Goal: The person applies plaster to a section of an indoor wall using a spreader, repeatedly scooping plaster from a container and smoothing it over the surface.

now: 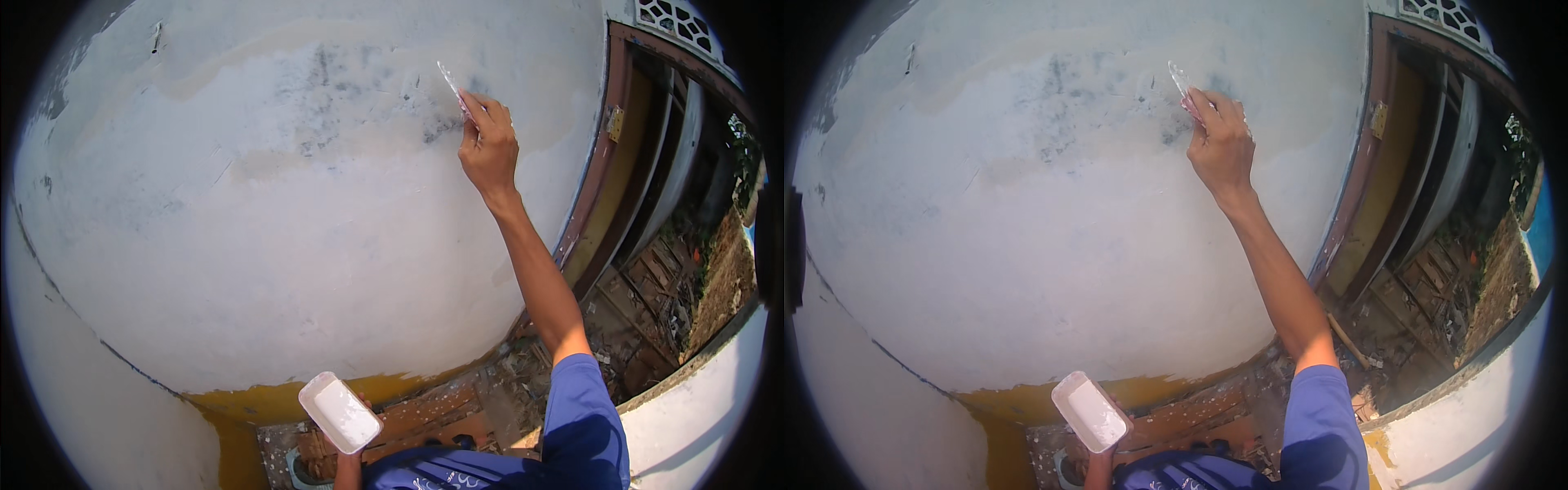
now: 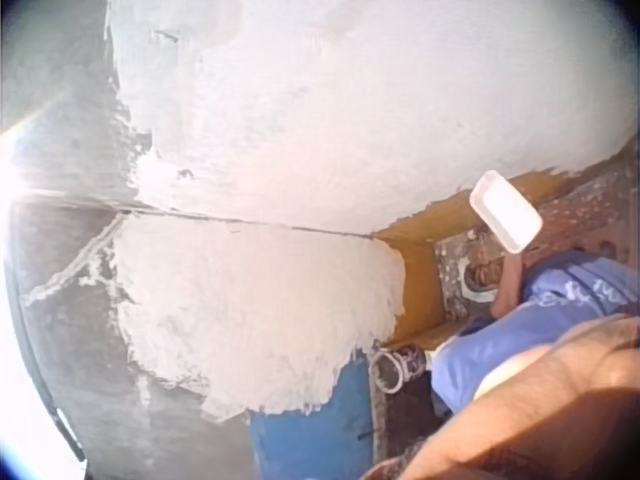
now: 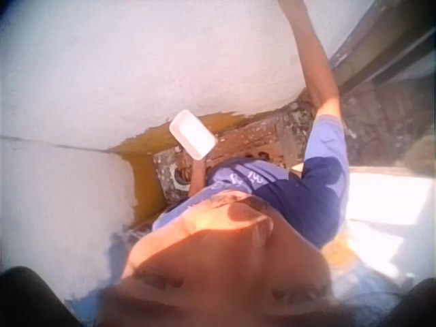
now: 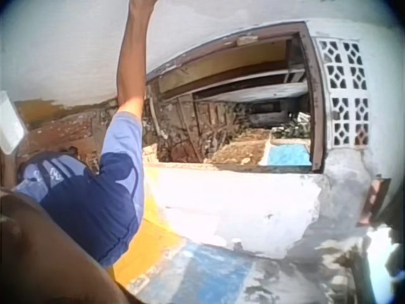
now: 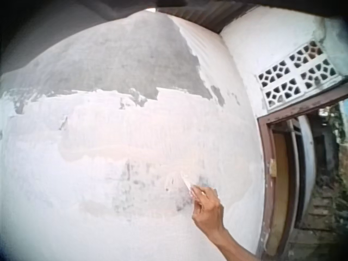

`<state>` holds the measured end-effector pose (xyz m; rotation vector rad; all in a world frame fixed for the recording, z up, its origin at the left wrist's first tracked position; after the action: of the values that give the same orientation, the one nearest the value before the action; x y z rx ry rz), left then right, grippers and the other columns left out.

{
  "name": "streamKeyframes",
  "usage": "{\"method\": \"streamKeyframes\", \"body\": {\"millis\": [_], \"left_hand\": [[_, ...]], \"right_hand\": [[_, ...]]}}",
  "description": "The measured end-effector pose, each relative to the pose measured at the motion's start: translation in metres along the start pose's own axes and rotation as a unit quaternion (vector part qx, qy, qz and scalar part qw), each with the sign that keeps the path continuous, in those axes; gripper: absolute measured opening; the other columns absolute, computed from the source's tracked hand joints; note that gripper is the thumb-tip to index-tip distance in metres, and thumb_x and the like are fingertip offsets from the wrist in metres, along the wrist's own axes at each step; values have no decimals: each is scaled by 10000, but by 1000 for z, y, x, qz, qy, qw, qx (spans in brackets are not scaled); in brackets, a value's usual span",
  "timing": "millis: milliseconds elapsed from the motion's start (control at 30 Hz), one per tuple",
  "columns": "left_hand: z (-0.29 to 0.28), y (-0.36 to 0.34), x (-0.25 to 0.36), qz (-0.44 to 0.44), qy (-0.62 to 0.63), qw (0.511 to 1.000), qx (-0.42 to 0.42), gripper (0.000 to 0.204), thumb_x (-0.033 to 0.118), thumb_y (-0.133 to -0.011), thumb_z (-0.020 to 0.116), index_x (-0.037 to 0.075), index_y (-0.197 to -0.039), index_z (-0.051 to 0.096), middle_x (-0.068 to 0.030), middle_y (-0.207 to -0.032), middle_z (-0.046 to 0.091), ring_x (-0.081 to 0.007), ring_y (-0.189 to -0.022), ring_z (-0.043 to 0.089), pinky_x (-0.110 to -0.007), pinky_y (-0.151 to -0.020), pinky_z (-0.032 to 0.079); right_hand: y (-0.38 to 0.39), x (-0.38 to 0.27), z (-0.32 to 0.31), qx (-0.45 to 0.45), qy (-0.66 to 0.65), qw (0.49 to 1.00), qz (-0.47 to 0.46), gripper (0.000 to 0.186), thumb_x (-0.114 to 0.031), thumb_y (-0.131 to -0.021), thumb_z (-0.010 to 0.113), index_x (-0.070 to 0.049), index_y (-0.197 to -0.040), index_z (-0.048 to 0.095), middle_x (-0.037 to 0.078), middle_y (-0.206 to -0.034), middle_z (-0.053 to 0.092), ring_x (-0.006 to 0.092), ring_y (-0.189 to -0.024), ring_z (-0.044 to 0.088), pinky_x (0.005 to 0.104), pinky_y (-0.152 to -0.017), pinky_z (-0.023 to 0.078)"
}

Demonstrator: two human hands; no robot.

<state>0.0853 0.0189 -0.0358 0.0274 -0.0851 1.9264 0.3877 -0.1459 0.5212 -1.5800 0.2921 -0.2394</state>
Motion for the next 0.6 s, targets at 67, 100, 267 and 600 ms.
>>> {"method": "streamKeyframes", "body": {"millis": [67, 100, 267, 600], "left_hand": [[17, 1, -9, 2, 1, 999, -38, 905, 707, -799, 599, 210, -1525, 385, -173, -1531, 411, -392, -1365, 449, -768, -1075, 254], [29, -1, -7, 12, -2, 997, -80, 943, 660, -789, 680, 191, -1542, 359, -202, -1544, 386, -426, -1378, 433, -793, -1060, 268], [5, 6, 3, 26, -23, 999, -35, 897, 744, -806, 546, 220, -1518, 391, -164, -1527, 417, -382, -1365, 449, -756, -1084, 265], [-29, 10, 13, 43, 103, 994, -6, 942, 665, -802, 667, 190, -1549, 345, -226, -1527, 402, -445, -1360, 445, -789, -1067, 255]], "right_hand": [[-5, 19, 7, -12, 110, 994, -25, 529, 80, -730, 651, -102, -1226, 659, 30, -1145, 641, 275, -1009, 613, 391, -725, 560], [1, 12, 14, -8, 106, 994, -27, 529, 80, -730, 651, -102, -1226, 659, 30, -1145, 641, 275, -1009, 613, 391, -725, 560], [61, -41, 46, -143, 50, 987, -43, 541, 72, -690, 657, -86, -1208, 651, 29, -1163, 639, 254, -1027, 618, 383, -727, 578], [13, -6, 52, -24, 204, 960, -190, 570, 90, -675, 654, -115, -1206, 678, -3, -1161, 652, 252, -1063, 602, 401, -819, 523]]}}
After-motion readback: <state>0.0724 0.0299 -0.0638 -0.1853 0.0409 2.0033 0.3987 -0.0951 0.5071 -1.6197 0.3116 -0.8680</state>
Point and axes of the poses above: each hand's wrist, its own y-axis away from the middle knuckle, its own z-axis out of the palm, x = y × z, the point moved 7 cm from there along -y, towards the middle knuckle
